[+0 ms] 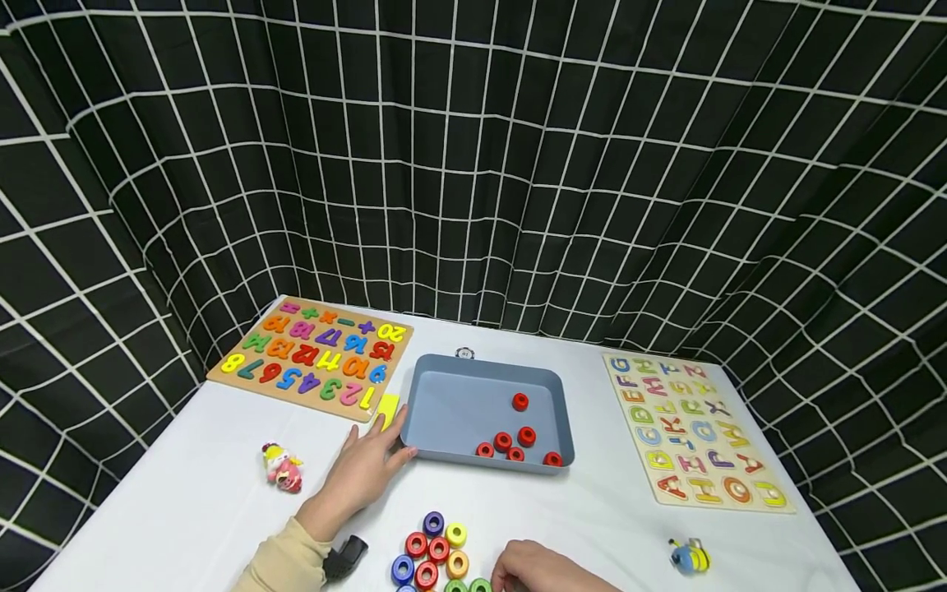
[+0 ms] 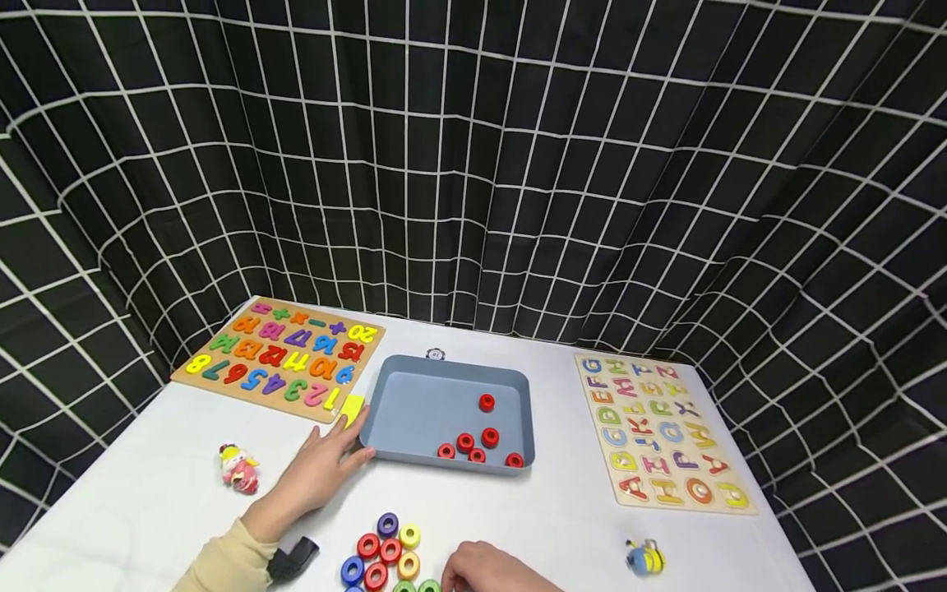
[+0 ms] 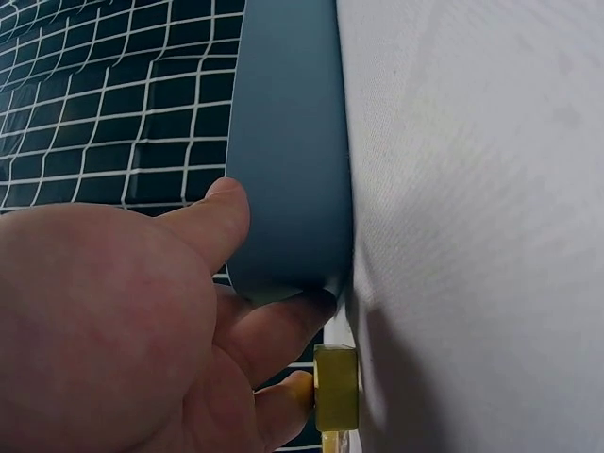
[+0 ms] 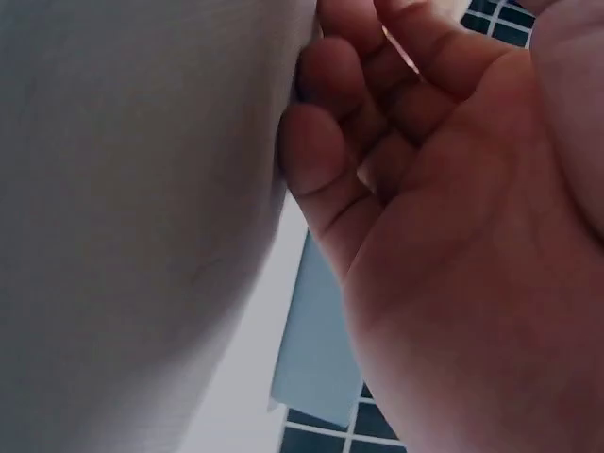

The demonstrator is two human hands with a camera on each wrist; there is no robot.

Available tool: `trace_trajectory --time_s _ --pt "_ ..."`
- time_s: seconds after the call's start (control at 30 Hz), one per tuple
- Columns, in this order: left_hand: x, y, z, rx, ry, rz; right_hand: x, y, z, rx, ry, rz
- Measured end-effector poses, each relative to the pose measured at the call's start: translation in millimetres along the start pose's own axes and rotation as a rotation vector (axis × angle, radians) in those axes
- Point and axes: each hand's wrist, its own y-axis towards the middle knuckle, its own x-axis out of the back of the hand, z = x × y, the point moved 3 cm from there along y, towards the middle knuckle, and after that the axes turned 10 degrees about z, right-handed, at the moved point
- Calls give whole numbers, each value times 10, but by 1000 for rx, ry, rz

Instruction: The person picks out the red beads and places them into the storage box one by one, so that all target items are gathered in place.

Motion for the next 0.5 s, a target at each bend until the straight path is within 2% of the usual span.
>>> trace_trajectory --time_s 0.13,0.2,0.27,0.43,0.5 --pt "0 1 8 -6 5 -6 73 -53 -22 -36 203 -20" --pt "-6 6 16 -8 4 -4 163 -100 -33 -58 294 -104" --pt "-11 11 27 -5 4 -2 281 -144 -44 -78 319 -239" --pt "-27 14 45 -6 6 -1 598 -214 -90 -171 335 -706" --pt "-28 12 44 -13 7 -4 700 -220 -126 -214 330 -849"
